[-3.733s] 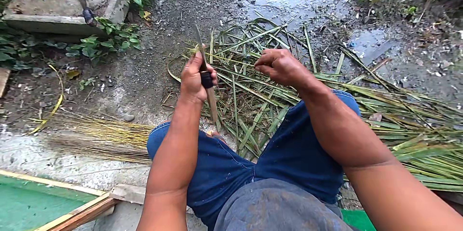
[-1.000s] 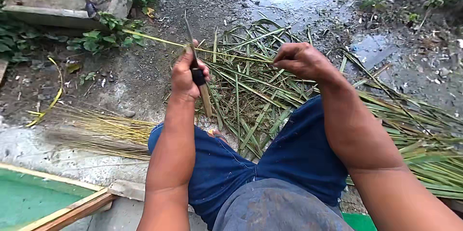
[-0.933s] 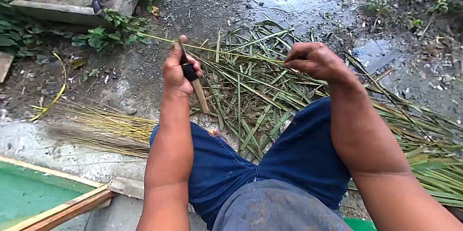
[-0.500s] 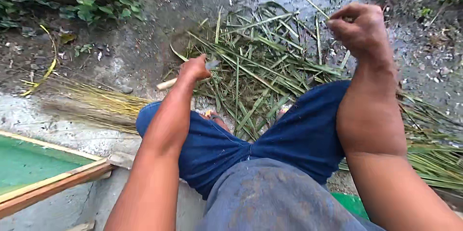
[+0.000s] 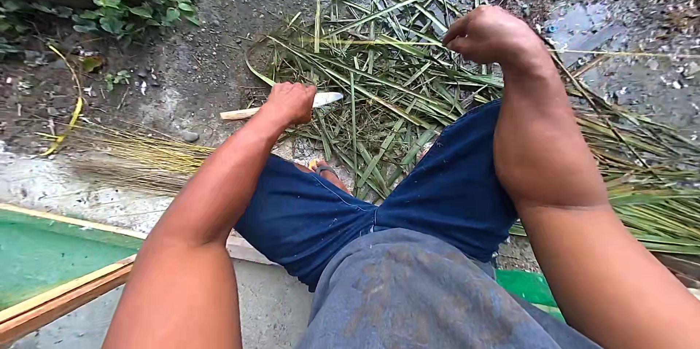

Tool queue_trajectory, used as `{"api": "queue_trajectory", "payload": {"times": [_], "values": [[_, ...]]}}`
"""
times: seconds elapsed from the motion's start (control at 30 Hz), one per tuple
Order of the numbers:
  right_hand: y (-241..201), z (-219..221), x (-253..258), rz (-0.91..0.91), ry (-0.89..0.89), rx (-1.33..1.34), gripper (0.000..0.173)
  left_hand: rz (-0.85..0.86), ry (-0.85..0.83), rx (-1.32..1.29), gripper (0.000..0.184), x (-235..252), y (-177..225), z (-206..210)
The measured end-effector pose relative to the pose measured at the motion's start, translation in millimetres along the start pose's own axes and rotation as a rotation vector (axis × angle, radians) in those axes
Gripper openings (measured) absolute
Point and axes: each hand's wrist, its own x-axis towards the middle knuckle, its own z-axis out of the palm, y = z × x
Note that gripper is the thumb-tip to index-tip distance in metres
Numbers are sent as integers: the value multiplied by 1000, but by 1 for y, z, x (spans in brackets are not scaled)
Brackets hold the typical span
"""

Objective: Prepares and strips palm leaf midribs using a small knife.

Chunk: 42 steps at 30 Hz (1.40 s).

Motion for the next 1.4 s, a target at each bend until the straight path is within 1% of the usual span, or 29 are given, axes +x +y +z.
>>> {"api": "queue_trajectory", "payload": {"times": [0.07, 0.1, 0.13, 0.2, 0.23, 0.3, 0.37, 0.43, 0.5, 0.53, 0.63, 0.7, 0.77, 0.83, 0.87, 0.93, 1.0, 1.07, 1.1, 1.13, 1.17, 1.2, 1.23, 1.27, 1.33, 1.4], "values": [[-3, 2, 4, -18, -38, -33, 20, 24, 109, -31, 49, -12, -7, -22], [-6, 3, 6, -44, -55, -33, 20, 45, 191, -80, 49, -18, -11, -30], [-10, 4, 7, -85, -66, -19, 21, 82, 293, -146, 48, -23, -15, -34], [-21, 10, 9, -193, -55, 40, 20, 175, 491, -241, 40, -28, -19, -37], [-25, 13, 9, -252, -33, 79, 20, 219, 533, -256, 38, -26, -18, -38], [-34, 14, 9, -331, -15, 135, 18, 296, 564, -237, 37, -24, -14, -39], [-42, 14, 10, -361, -30, 151, 19, 295, 624, -195, 31, -28, -12, -40], [-45, 14, 12, -372, -46, 138, 20, 239, 726, -164, 29, -37, -11, -44], [-46, 16, 13, -412, -56, 150, 21, 205, 738, -157, 35, -46, -10, -48], [-47, 17, 13, -443, -53, 162, 20, 217, 725, -145, 34, -47, -12, -47], [-53, 22, 9, -478, -44, 184, 20, 228, 649, -137, 19, -49, -24, -39], [-52, 20, 7, -492, -28, 178, 19, 202, 628, -126, 17, -57, -36, -38], [-46, 9, -1, -463, -34, 128, 19, 171, 652, -60, 19, -73, -59, -32], [-30, -6, -14, -397, -28, 66, 18, 102, 647, 14, 21, -97, -96, -16], [-17, -15, -21, -360, -20, 35, 18, 38, 616, 31, 22, -113, -116, -6], [23, -34, -39, -279, 11, -24, 18, -148, 519, 12, 23, -152, -151, 14], [84, -52, -62, -182, 111, -78, 16, -345, 417, -49, 27, -195, -181, 39], [148, -67, -96, 16, 209, -105, 18, -557, 313, -145, 34, -234, -201, 74], [180, -70, -116, 111, 278, -99, 19, -656, 284, -188, 38, -249, -207, 96], [208, -67, -137, 197, 344, -73, 21, -732, 295, -243, 43, -260, -210, 122], [228, -58, -155, 266, 403, -27, 23, -770, 342, -338, 47, -268, -206, 150], [233, -44, -173, 336, 431, 57, 26, -787, 402, -478, 49, -271, -196, 178], [228, -23, -187, 412, 427, 169, 30, -799, 458, -645, 48, -270, -177, 204], [222, 8, -195, 481, 395, 290, 33, -822, 488, -816, 46, -265, -151, 225], [217, 92, -196, 567, 236, 513, 40, -889, 475, -1117, 42, -251, -93, 261], [187, 174, -191, 594, 89, 667, 46, -962, 452, -1391, 40, -235, -39, 296]]}}
